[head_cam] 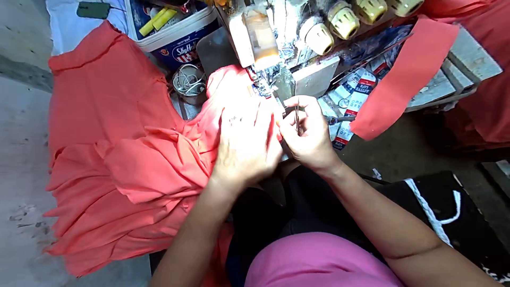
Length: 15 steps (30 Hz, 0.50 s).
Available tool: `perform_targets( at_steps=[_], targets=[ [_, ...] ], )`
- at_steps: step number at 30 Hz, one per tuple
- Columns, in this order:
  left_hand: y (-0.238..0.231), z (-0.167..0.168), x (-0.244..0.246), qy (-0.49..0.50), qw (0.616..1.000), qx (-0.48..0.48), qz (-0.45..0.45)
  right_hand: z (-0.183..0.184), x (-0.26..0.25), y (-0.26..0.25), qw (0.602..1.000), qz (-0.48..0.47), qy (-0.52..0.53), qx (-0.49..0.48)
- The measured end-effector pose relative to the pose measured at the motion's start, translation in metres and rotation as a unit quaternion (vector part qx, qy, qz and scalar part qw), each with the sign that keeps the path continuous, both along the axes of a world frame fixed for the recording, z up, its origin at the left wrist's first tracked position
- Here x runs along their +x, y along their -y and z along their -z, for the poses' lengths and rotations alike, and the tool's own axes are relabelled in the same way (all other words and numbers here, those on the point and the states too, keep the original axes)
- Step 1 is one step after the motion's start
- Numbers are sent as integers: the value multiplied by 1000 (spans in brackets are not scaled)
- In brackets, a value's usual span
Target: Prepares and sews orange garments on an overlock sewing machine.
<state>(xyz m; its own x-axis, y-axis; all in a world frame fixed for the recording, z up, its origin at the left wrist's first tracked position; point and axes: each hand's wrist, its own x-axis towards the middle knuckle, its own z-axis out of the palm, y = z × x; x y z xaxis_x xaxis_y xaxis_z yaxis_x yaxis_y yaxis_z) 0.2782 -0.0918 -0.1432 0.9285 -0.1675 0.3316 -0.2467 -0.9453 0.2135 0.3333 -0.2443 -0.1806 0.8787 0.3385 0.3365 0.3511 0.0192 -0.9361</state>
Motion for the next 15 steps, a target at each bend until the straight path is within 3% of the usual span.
perform_targets(
  at_steps=[4,6,12,15],
  targets=[
    [14,24,-21,51,997,51,-25,-2,-2,1,1000,5,4,6],
    [14,19,-20,71,996,45,-42,0,-1,-1,1000,7,12,3],
    [-10,-24,-3,-104,993,35,-46,-1,-13,2,1000,-16,12,1],
    [-28,-21,13,-68,997,-3,-19,14,-25,14,997,-72,-6,2]
  ],
)
